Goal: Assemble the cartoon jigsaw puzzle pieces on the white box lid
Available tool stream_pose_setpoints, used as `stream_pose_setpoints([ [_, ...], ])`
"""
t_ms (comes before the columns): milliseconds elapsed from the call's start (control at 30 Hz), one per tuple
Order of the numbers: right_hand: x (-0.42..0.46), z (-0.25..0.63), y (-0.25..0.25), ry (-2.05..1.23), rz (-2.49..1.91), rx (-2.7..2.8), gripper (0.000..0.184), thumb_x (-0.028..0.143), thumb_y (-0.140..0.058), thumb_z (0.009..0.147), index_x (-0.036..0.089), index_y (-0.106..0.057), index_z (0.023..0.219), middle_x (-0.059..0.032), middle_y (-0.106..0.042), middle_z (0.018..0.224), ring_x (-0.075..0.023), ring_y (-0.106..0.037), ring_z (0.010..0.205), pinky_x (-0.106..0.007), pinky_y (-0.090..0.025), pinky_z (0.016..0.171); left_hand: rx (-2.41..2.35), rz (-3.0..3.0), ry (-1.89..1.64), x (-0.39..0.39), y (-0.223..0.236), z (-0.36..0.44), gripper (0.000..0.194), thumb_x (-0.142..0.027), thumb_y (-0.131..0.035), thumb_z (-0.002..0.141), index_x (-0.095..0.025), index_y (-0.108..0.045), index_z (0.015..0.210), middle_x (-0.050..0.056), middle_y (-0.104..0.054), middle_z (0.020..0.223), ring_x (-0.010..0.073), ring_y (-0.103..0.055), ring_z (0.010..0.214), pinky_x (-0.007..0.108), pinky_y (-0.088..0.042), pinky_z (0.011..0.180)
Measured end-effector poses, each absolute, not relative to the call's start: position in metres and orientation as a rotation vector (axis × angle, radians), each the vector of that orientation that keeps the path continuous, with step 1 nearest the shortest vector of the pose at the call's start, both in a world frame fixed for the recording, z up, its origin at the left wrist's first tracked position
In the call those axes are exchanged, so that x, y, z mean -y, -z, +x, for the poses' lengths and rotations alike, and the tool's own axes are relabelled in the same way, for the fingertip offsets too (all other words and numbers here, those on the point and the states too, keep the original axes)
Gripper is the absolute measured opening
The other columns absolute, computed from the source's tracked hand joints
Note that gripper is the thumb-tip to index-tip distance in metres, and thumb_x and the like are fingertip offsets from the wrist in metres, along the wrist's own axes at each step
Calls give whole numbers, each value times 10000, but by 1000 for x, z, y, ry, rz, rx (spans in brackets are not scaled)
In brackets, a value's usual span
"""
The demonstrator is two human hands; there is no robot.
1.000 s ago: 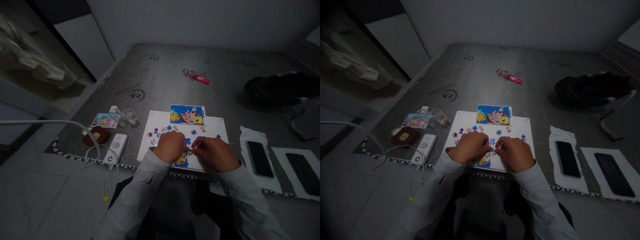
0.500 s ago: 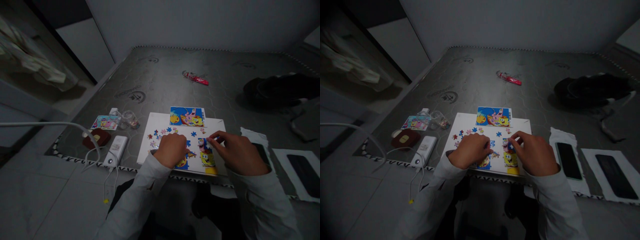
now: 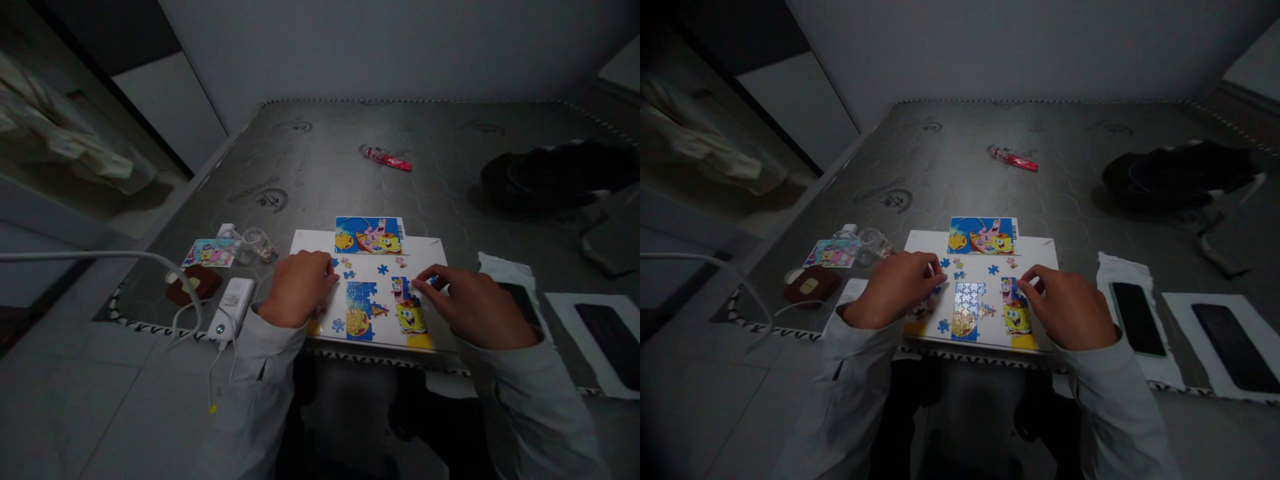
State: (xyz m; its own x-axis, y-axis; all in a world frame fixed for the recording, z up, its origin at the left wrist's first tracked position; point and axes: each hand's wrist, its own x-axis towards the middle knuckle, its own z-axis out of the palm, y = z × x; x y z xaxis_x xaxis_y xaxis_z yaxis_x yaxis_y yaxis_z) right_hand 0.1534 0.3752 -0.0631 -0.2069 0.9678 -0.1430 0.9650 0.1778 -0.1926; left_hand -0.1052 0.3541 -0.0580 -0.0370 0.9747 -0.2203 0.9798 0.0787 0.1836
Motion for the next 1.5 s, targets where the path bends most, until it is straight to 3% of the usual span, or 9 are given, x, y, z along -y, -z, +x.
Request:
stream_pose_setpoints([
  [267,-377,158,69,-467,-1977,2417,396,587,-453,881,302,-699,1004,-39,-724,778,-225,-638,660,-290,-349,509,-2332,1743,-30,-358,61,-143,157,-330,-604,863,-247,-725,921,57,-733,954,238,-652,940,345,-481,799],
  [733,-379,152,75,-477,-1994,2466,470,618,-388,895,292,-699,1027,-61,-729,781,-247,-650,661,-302,-354,493,-2302,1687,-13,-353,59,-152,212,-198,-594,842,-263,-731,990,60,-730,1000,212,-655,915,336,-479,810],
  [1233,-378,144,71,-501,-1997,2490,452,612,-388,896,305,-691,1032,-48,-735,807,-251,-659,691,-310,-368,521,-2128,1839,-65,-353,60,-121,192,-329,-690,807,-239,-728,972,66,-723,1013,225,-646,937,354,-469,830],
  [1500,-377,146,74,-483,-1915,2491,438,594,-413,902,280,-701,1004,-49,-735,783,-229,-652,647,-297,-364,508,-2078,1877,-52,-358,71,-108,189,-286,-679,820,-233,-716,997,70,-709,1039,221,-631,963,353,-467,845],
])
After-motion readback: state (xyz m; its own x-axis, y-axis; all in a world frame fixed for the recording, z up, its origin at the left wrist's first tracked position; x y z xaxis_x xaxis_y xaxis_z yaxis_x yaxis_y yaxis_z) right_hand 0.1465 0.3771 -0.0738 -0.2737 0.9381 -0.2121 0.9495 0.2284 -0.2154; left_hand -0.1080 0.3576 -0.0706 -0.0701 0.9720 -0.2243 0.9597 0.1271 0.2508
